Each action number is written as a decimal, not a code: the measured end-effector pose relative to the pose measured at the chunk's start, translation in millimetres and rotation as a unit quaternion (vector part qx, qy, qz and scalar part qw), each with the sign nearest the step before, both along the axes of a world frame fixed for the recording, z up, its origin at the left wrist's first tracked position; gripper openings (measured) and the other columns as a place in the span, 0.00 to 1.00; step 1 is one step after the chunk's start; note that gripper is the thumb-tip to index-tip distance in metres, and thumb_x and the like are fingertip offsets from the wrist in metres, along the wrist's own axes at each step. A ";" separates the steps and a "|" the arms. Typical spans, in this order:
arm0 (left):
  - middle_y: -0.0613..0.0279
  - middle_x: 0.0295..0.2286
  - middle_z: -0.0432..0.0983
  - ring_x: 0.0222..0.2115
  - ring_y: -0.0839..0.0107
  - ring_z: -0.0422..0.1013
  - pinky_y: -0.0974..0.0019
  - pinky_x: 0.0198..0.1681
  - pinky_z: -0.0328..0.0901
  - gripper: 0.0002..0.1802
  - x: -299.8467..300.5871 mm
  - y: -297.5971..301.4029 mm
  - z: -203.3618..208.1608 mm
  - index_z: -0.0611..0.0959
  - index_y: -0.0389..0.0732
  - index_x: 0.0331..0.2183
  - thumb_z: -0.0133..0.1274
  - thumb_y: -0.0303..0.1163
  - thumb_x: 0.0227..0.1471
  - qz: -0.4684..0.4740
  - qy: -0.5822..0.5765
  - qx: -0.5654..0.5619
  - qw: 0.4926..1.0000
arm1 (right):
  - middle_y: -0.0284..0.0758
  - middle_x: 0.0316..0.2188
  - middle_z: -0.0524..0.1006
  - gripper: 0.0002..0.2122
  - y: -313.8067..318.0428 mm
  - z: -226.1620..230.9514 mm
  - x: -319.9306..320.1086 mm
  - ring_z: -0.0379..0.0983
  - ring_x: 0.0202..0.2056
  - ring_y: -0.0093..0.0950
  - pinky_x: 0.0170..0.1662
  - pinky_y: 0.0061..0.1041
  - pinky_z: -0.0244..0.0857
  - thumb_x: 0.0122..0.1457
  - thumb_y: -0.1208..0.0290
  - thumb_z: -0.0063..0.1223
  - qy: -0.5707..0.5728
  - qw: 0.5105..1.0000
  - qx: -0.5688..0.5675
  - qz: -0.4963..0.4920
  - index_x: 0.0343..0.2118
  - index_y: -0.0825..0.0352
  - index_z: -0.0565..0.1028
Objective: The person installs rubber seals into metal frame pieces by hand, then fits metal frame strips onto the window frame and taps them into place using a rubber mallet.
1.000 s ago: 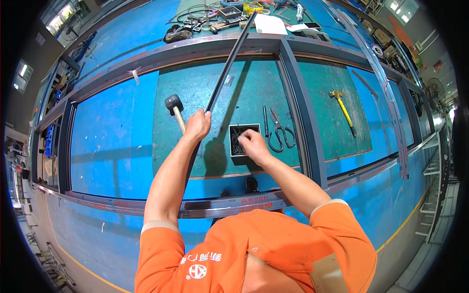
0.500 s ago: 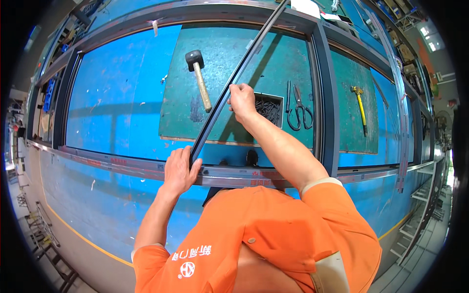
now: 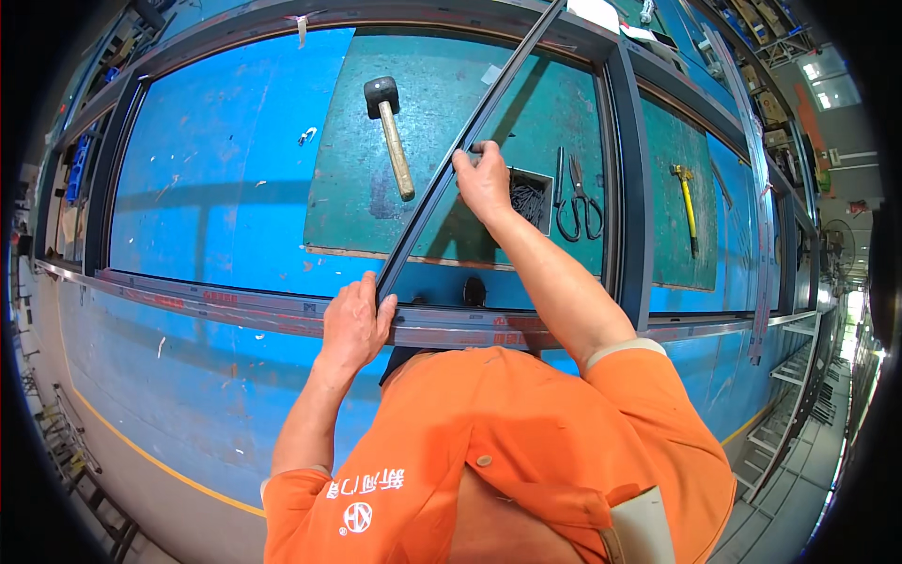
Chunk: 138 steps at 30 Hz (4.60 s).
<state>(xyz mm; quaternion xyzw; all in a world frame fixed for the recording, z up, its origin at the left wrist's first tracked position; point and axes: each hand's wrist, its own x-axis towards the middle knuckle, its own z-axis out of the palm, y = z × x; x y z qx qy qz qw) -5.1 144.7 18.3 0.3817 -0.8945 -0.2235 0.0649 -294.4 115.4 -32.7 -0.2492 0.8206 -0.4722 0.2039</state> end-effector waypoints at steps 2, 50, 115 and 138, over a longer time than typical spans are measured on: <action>0.49 0.29 0.77 0.29 0.53 0.73 0.54 0.36 0.68 0.21 -0.2 -0.1 1.0 0.76 0.28 0.50 0.51 0.36 0.62 0.015 -0.004 0.025 1.000 | 0.50 0.26 0.78 0.15 -7.0 -10.3 -7.1 0.76 0.26 0.51 0.36 0.45 0.72 0.61 0.62 0.50 0.130 0.991 0.017 0.026 0.33 0.73 0.72; 0.55 0.26 0.73 0.25 0.67 0.66 0.60 0.33 0.65 0.18 -65.3 -19.3 26.4 0.73 0.37 0.33 0.48 0.44 0.61 0.118 0.057 0.411 0.902 | 0.41 0.30 0.76 0.07 69.9 -2.9 -65.1 0.75 0.27 0.36 0.29 0.35 0.72 0.62 0.70 0.53 0.048 0.995 -0.083 0.029 0.36 0.69 0.74; 0.59 0.23 0.71 0.19 0.71 0.65 0.66 0.26 0.64 0.20 -142.7 -26.2 4.5 0.74 0.41 0.34 0.46 0.49 0.64 0.161 0.160 0.565 0.793 | 0.35 0.27 0.78 0.14 96.0 21.1 -57.7 0.70 0.28 0.26 0.34 0.27 0.68 0.62 0.63 0.55 -0.010 0.993 -0.027 0.117 0.36 0.72 0.77; 0.52 0.29 0.74 0.27 0.48 0.70 0.53 0.31 0.64 0.25 118.0 9.1 36.0 0.77 0.38 0.43 0.57 0.24 0.36 0.083 0.000 -0.191 0.978 | 0.40 0.28 0.78 0.16 56.4 71.9 70.3 0.75 0.28 0.29 0.32 0.29 0.71 0.69 0.61 0.45 -0.460 0.832 -0.305 0.061 0.32 0.69 0.76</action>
